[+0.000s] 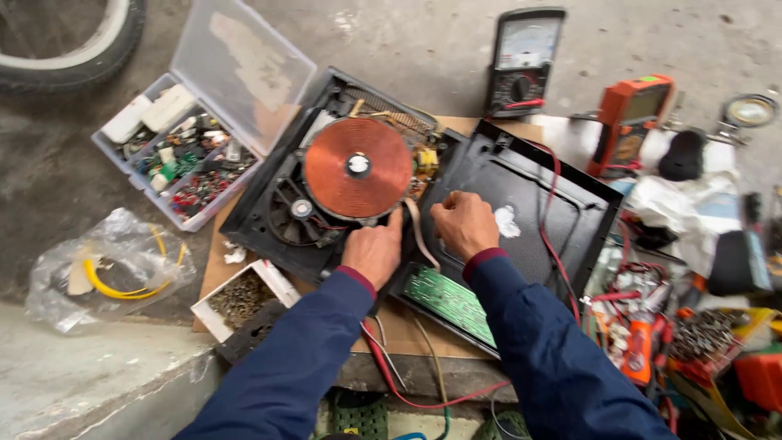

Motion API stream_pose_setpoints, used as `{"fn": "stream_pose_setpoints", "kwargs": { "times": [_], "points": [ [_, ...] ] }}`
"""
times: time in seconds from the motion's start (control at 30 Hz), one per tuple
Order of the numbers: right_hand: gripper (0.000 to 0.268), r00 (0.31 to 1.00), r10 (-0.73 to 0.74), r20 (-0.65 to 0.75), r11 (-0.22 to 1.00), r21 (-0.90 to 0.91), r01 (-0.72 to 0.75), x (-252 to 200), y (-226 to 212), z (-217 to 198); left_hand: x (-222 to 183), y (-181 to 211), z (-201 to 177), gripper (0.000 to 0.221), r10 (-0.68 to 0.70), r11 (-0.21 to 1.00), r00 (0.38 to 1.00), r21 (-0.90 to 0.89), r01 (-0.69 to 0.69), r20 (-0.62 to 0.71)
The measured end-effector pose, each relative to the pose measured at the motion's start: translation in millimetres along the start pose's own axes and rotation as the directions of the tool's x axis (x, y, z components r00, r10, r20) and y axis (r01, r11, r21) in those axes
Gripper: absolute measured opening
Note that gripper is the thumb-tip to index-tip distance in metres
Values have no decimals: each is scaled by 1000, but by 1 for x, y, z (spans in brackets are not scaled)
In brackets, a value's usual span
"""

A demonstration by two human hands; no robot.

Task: Assembling and testing an induction cooker, including screwing in the circuit board and connecting internal components.

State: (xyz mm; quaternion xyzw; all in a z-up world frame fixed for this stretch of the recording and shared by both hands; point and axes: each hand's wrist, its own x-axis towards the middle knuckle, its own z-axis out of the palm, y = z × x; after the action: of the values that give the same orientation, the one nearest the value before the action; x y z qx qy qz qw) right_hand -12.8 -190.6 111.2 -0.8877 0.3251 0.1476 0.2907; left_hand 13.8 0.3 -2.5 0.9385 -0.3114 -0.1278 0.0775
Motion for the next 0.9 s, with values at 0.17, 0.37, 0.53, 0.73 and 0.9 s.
{"fn": "stream_pose_setpoints", "kwargs": {
  "times": [0.17,0.37,0.53,0.73,0.9],
  "points": [
    [47,980,27,-198,984,-167,-61,-20,110,-95,-18,1,-34,72,43,999,999,22,-44,21],
    [51,981,116,-154,883,-437,-172,-32,226,-95,-32,23,-118,65,68,997,996,23,-69,50],
    [39,991,29,-134,891,-445,-87,-10,276,-49,-94,83,-215,62,120,991,988,47,-125,92],
    [51,987,88,-135,948,-294,-125,-25,264,-80,-187,168,-215,48,112,993,956,-3,-116,273],
    [32,862,174,-477,985,99,-144,-44,274,-135,-225,226,-119,36,-205,841,925,-426,334,320]
  ]
}}
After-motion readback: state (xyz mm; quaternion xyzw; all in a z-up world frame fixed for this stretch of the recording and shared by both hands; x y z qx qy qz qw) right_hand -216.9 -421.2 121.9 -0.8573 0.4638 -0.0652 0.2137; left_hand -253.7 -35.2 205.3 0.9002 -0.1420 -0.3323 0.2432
